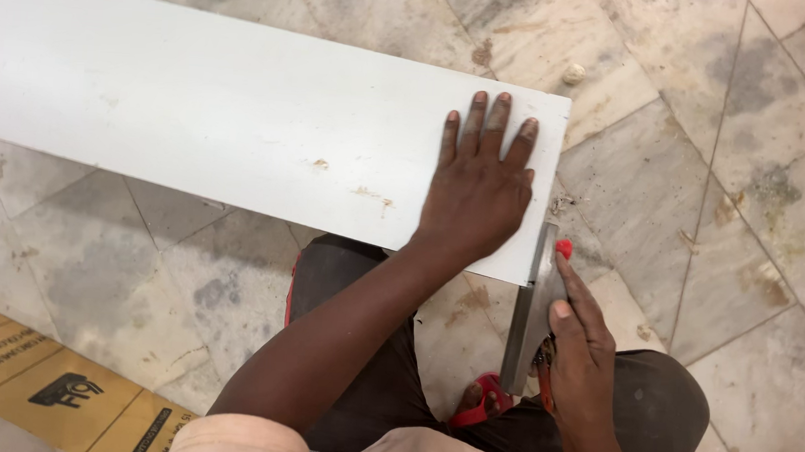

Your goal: The person uses a hand plane to smooth the edges of a white wooden board. They hold the board with one hand and push the plane along the edge with the other, repeating the motion to refine the surface.

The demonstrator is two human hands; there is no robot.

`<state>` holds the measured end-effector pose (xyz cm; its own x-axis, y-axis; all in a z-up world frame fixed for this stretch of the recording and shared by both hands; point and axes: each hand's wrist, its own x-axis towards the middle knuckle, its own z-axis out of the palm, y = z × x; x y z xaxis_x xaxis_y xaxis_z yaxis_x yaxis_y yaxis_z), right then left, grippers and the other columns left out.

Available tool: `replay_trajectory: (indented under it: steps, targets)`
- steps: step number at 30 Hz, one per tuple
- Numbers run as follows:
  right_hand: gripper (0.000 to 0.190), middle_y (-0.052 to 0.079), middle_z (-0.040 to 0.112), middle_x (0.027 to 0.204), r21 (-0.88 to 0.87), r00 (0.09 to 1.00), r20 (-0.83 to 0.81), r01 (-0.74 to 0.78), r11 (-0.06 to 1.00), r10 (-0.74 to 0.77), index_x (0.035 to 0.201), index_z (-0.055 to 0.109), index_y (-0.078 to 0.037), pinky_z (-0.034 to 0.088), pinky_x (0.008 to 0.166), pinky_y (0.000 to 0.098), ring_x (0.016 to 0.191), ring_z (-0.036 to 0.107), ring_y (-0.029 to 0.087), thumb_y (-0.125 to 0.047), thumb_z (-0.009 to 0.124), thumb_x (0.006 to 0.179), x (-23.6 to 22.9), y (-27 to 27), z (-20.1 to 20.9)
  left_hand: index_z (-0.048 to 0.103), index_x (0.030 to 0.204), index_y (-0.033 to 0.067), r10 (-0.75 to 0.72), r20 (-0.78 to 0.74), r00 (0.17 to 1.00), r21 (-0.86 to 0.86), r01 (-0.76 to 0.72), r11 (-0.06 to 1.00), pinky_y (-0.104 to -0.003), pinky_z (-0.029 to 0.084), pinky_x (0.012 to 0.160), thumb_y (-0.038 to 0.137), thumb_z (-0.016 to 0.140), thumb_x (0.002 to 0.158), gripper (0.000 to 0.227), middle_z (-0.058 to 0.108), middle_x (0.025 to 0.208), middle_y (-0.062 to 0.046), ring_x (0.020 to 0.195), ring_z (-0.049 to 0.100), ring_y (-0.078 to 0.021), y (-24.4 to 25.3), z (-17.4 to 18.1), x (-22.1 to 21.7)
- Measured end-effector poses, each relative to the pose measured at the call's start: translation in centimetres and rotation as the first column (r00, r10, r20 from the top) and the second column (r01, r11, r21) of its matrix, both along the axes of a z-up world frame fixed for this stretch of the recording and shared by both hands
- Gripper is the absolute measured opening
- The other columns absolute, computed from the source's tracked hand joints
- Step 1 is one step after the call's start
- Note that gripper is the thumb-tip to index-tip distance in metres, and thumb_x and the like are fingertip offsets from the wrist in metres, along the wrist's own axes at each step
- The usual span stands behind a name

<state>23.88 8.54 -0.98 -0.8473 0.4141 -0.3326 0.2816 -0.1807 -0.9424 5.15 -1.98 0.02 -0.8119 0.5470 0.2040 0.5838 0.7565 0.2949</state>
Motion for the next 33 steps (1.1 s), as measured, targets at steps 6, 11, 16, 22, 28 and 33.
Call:
replay_trajectory:
  steps: [6,11,16,22,28,33]
  targets:
    - [0.053,0.019,0.054,0.152,0.1,1.0,-0.026,-0.01,0.995,0.012,0.151,0.047,0.002,0.042,0.111,0.0338,0.136,0.053,0.022,-0.017,0.045,0.102,-0.2,-0.5,1.4,0.042,0.153,0.0057,-0.004,0.02,1.0,0.033,0.004,0.999,-0.059,0.008,0.127,0.031,0.045,0.102,0.057,0.026,0.164,-0.026,0.157,0.014,-0.0417,0.1,0.0,0.5]
    - [0.051,0.018,0.052,0.155,0.312,0.989,-0.105,-0.067,0.948,0.104,0.153,0.045,0.005,0.039,0.116,0.033,0.142,0.051,0.02,-0.018,0.041,0.108,-2.7,0.6,1.0,0.039,0.154,0.0022,-0.027,0.016,0.999,0.033,0.027,0.999,-0.059,0.008,0.127,0.03,0.044,0.103,0.058,0.025,0.164,-0.028,0.157,0.014,-0.0418,0.0,0.0,0.4]
    - [0.051,0.018,0.055,0.137,-0.045,0.95,-0.311,-0.039,0.998,0.023,0.157,0.047,0.005,0.044,0.096,0.0332,0.114,0.055,0.021,-0.016,0.046,0.111,-11.8,4.2,-0.4,0.041,0.153,0.0019,-0.046,0.004,0.999,0.051,0.045,0.998,-0.057,0.009,0.126,0.028,0.045,0.102,0.057,0.027,0.163,-0.028,0.155,0.017,-0.0415,-0.2,-0.4,0.4]
    - [0.05,0.011,0.062,0.129,-0.12,0.904,-0.424,0.004,0.993,-0.055,0.152,0.045,0.004,0.059,0.087,0.03,0.108,0.066,0.014,-0.024,0.051,0.111,-10.6,7.5,0.6,0.06,0.135,0.014,-0.158,0.167,0.973,0.312,0.1,0.945,-0.051,0.023,0.13,0.037,0.061,0.099,0.043,0.054,0.153,-0.013,0.155,0.034,-0.0315,-1.3,2.2,0.2]
    - [0.068,0.015,0.048,0.142,0.081,0.762,-0.644,-0.023,0.996,0.07,0.16,0.032,0.002,0.05,0.106,0.0403,0.125,0.057,0.02,-0.036,0.06,0.112,-4.1,7.7,3.8,0.035,0.152,0.0089,-0.585,0.536,0.609,0.523,0.304,0.796,-0.046,0.056,0.101,0.046,0.077,0.078,0.093,0.064,0.132,-0.018,0.119,0.067,-0.0314,2.4,5.3,3.5]
    - [0.085,0.015,0.036,0.17,-0.336,0.692,-0.713,-0.188,0.923,-0.119,0.162,0.021,-0.006,0.044,0.125,0.0535,0.152,0.045,0.033,-0.056,0.058,0.104,-1.1,7.1,5.7,0.04,0.147,0.0148,-0.735,0.168,0.657,0.478,0.598,0.644,-0.045,0.051,0.107,0.029,0.08,0.082,0.078,0.065,0.137,-0.01,0.125,0.065,-0.0288,4.2,6.0,2.1]
